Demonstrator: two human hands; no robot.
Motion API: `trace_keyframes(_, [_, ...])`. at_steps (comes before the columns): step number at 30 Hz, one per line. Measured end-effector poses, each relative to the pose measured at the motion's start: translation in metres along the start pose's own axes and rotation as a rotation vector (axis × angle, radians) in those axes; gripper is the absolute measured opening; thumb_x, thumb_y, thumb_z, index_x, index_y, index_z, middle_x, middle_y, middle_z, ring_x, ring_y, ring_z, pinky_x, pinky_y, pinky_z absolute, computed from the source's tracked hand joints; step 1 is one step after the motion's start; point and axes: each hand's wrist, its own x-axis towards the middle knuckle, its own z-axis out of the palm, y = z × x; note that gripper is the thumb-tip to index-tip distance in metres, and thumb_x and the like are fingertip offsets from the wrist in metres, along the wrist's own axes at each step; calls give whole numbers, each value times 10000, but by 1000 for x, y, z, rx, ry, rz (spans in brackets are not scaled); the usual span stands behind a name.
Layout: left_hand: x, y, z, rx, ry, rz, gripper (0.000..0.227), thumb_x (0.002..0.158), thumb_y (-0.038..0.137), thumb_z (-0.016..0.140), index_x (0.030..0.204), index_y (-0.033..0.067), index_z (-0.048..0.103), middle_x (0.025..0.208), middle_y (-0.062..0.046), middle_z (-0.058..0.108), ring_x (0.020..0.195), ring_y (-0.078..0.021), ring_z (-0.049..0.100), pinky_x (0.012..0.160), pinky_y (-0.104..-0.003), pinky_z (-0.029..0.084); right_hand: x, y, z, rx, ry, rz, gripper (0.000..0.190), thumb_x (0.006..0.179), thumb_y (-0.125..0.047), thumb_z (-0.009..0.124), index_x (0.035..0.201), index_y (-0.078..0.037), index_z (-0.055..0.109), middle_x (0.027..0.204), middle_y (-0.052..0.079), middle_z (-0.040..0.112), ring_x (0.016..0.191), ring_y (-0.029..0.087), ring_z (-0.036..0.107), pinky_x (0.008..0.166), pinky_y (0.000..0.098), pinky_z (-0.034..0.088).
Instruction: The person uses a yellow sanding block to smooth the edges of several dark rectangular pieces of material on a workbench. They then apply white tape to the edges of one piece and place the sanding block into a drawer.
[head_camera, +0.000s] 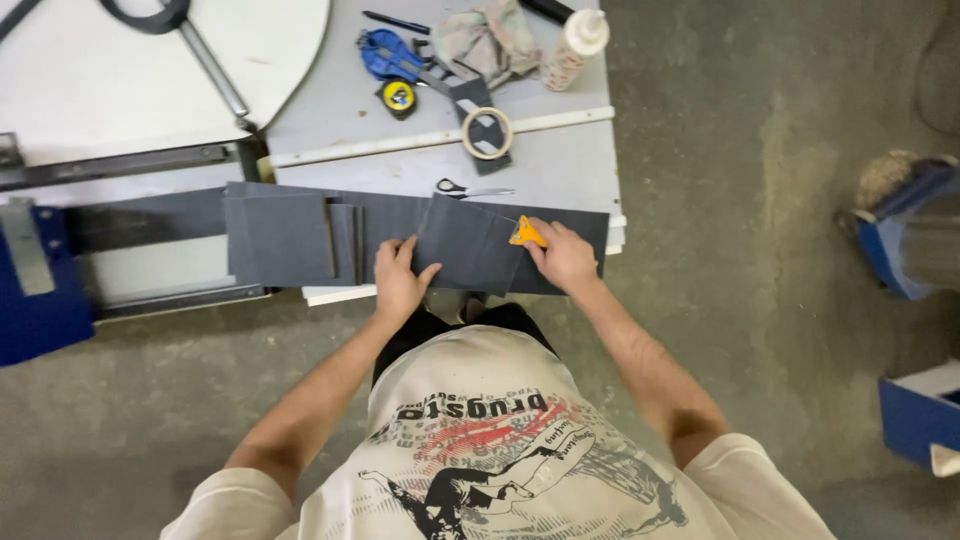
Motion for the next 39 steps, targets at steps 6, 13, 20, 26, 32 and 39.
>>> trace_keyframes(6, [-4,-8,8,-198,7,-134,663,736,353,923,1287,83,671,1082,-104,558,981,-342,641,881,-446,532,83,-64,-8,60,-228,-211,443,975,-519,575,1394,-375,594,1033,59,683,1049,327,711,881,465,580])
trace_keyframes(13, [-13,3,6,-158,61,-272,772,707,406,947,1286,32,598,1089,-122,534,977,-323,641,877,-428,536,142,-106,-25,-17,-252,-522,412,951,-470,626,1349,-368,654,985,106,683,994,361,711,885,496,565])
trace_keyframes(20, [-17,-3,-7,-325,102,-170,658,809,328,885,1291,0,580,1107,-166,545,976,-359,658,862,-451,552,118,-139,-5,-50,-331,-855,415,923,-498,617,1324,-403,669,901,60,654,900,319,696,844,475,545])
trace_keyframes(26, [-2,-9,-17,-552,50,-289,259,980,238,704,1184,81,730,1036,-147,655,933,-329,704,783,-384,586,89,-112,-12,335,-199,-843,431,945,-460,658,1330,-266,656,853,119,607,843,381,664,801,511,541])
trace_keyframes(32, [35,40,-43,-999,-227,-633,249,838,143,842,1005,-20,756,821,-180,757,665,-164,736,583,-252,626,23,-85,-29,563,-103,-454,596,836,-503,808,1353,-245,661,1031,44,656,1017,283,676,888,416,548])
trace_keyframes(39, [60,-6,21,-1,-19,-204,379,996,437,654,826,111,744,720,-115,706,728,-307,745,609,-394,589,-33,-11,93,1313,-128,811,361,1040,-276,602,1268,2,568,1050,217,705,841,323,757,640,442,666])
